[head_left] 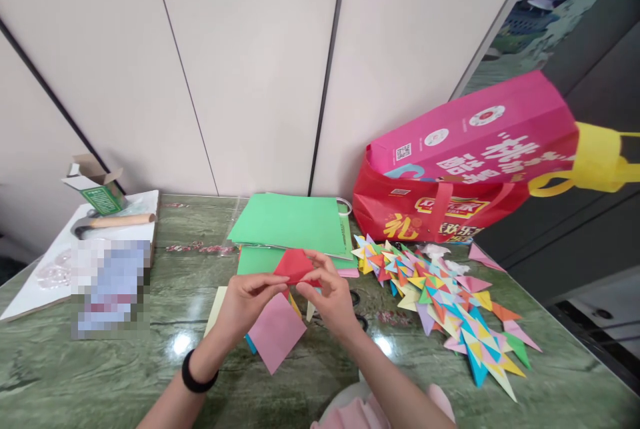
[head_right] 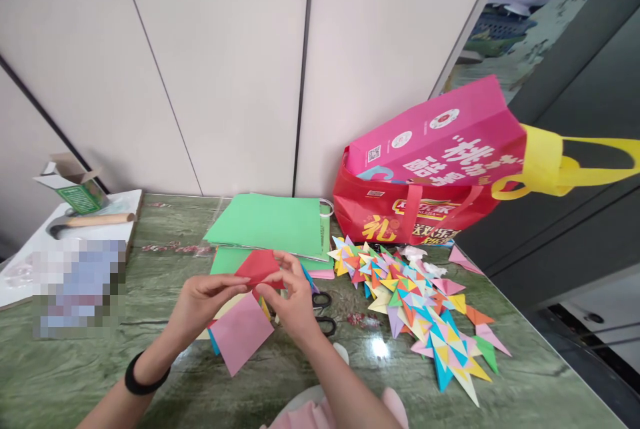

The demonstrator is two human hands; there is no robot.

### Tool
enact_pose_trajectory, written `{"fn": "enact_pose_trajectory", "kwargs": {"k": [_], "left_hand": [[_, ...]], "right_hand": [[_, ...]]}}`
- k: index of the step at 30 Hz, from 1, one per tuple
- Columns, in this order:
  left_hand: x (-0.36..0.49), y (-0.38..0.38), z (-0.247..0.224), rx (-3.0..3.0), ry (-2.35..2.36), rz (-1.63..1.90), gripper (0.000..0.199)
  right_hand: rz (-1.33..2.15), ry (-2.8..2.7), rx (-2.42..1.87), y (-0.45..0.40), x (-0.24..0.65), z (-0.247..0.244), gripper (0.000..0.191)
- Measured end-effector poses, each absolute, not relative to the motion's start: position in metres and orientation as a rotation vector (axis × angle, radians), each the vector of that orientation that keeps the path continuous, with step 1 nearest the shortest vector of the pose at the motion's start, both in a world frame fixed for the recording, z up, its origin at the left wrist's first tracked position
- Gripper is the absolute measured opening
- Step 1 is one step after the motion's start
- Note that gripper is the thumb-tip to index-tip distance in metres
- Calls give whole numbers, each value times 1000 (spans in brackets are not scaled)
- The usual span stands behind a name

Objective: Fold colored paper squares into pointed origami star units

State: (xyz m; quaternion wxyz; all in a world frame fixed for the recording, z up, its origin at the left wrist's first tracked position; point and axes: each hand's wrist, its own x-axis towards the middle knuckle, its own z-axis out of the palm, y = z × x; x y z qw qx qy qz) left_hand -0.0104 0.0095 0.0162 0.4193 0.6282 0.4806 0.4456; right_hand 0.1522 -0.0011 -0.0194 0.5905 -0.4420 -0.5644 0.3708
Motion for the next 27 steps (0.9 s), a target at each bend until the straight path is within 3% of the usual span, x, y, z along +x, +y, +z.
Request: {"fn": "enact_pose_trajectory", "kwargs": {"k": [11,17,23,27], "left_hand": [[1,3,9,1457,1234,1142,13],[3,4,8,1154,1047,1081,63],[2,5,7,1027,972,1010,32],[2,5,4,1001,949,1027,24]], "right_hand": [[1099,-1068,-1051,0,149,-29,15],[1017,-1084,-1028,1,148,-27,11],[945,-1139,-1047,1,148,-27,10],[937,-1140,-1043,0,148,-26,10]]}}
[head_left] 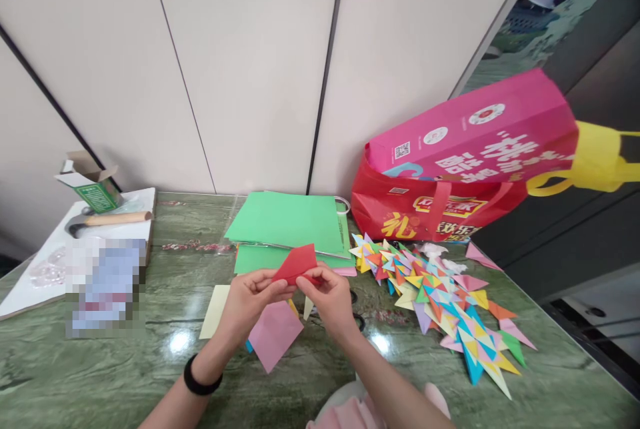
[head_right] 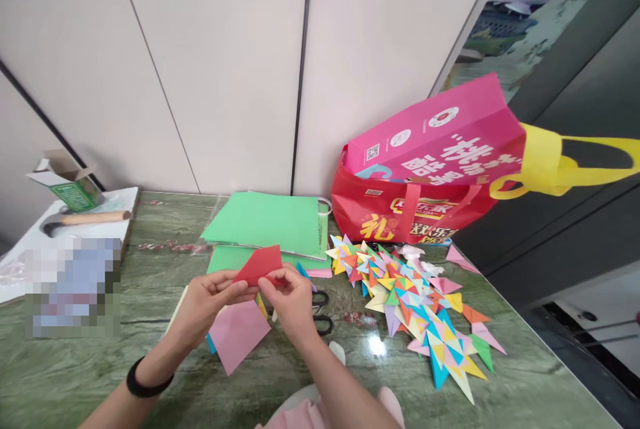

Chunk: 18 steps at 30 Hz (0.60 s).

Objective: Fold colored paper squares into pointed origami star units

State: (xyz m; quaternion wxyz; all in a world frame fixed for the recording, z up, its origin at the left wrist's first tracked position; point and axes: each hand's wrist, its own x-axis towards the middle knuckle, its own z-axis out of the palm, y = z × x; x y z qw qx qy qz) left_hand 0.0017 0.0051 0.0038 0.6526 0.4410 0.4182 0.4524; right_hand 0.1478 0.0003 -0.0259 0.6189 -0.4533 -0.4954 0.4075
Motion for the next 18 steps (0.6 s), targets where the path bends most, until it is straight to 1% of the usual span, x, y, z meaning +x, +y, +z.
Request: {"fn": "enact_pose_trajectory", "kwargs": {"k": [6,18], "left_hand": [[2,4,2,977,961,1052,21],[4,4,2,924,963,1036,28]], "right_hand": [[921,-1137,-1031,-1,147,-25,7],[889,-1157,-1048,0,148,-27,7]]}}
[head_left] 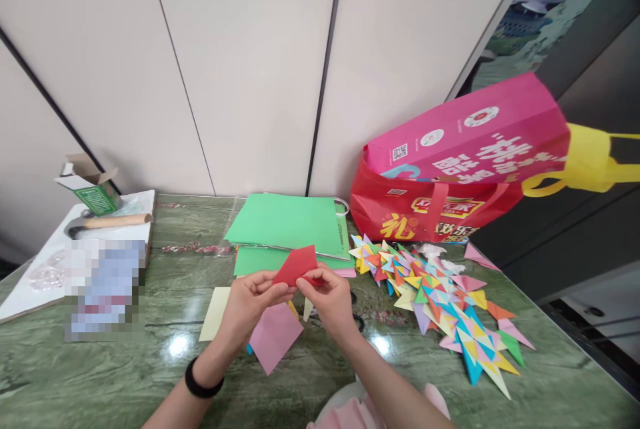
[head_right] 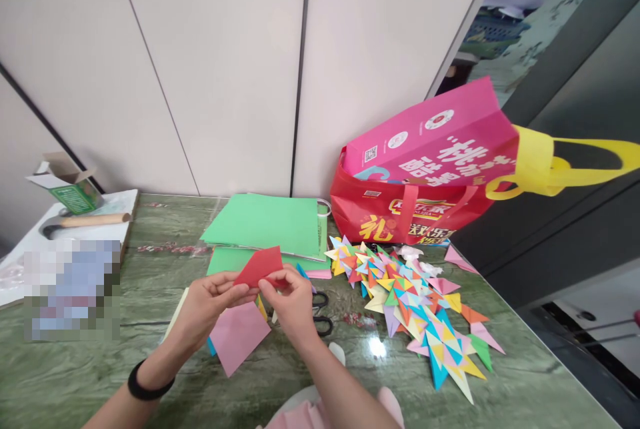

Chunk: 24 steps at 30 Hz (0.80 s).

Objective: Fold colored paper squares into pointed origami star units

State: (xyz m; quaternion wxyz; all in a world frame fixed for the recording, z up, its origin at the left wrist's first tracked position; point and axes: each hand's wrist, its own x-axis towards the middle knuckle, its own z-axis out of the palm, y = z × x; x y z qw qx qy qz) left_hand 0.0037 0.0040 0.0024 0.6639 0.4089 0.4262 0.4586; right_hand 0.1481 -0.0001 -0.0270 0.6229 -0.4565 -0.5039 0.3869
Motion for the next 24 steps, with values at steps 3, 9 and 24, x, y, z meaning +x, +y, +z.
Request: {"fn": "enact_pose_trajectory", "kwargs": {"k": [3,9,24], "left_hand": [[4,3,5,934,978,1016,30],[4,4,5,908,940,1016,27],[2,5,6,934,959,997,27]], "right_hand": [[876,-1151,-1049,1,148,-28,7],[879,-1158,-1060,0,148,-26,7],[869,-1161,-1075,-1,147,-23,6]]}}
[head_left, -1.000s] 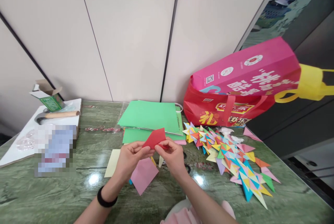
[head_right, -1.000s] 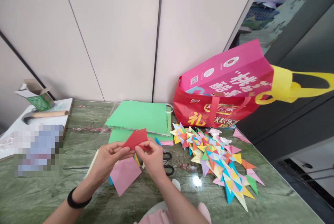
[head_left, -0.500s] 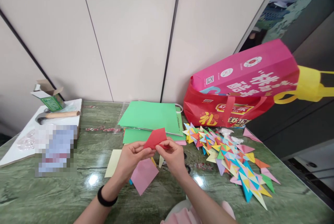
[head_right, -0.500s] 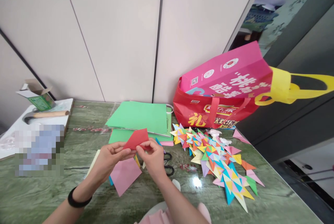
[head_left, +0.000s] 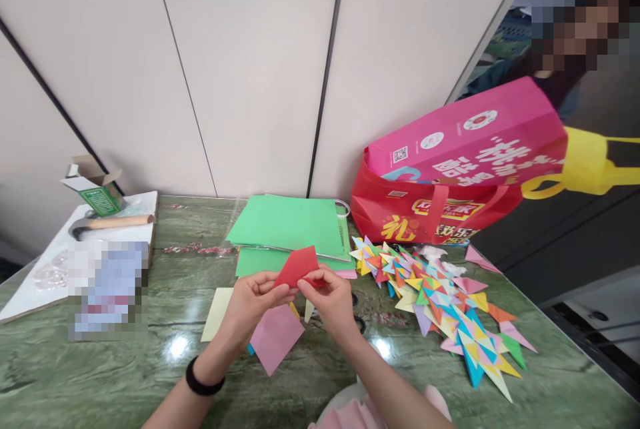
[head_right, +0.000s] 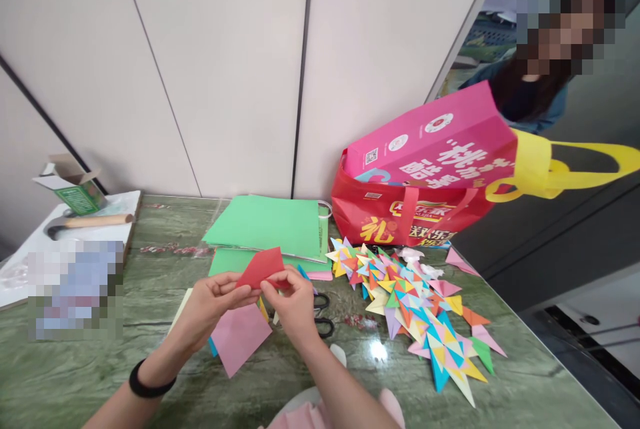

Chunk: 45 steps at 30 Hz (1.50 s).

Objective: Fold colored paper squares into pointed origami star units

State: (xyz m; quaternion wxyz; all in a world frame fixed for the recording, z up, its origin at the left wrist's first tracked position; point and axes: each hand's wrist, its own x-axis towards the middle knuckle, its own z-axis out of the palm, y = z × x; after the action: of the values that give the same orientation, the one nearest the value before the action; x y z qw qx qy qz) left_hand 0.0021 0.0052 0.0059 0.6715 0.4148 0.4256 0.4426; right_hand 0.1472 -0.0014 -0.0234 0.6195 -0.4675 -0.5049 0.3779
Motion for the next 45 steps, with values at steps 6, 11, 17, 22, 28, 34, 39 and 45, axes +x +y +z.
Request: {"fn": "enact_pose_trajectory", "kwargs": {"k": [6,11,17,22,28,34,39,45], "left_hand": [[1,5,8,983,940,915,27],[0,5,6,964,929,904,26],[2,4,6,943,946,932,24],[3,4,4,928,943,960,23],[2,4,4,915,924,966,22],[3,4,7,915,914,952,22],[3,3,7,910,930,971,24],[3,4,4,937,910,989,25]], "right_hand": [[865,-1227,-1049,-4,146,-20,4],[865,-1244,-1055,-4,145,-20,5],[997,-1111,-1071,-1,145,-26,10],[1042,-992,-988,1,146,-28,25],[1028,-1070,-1026,2,146,-26,10],[995,-1048,-1061,2,147,-27,8],[943,-1107,-1073,1,148,-26,8],[898,-1246,-1032,-1,145,-28,20]]}}
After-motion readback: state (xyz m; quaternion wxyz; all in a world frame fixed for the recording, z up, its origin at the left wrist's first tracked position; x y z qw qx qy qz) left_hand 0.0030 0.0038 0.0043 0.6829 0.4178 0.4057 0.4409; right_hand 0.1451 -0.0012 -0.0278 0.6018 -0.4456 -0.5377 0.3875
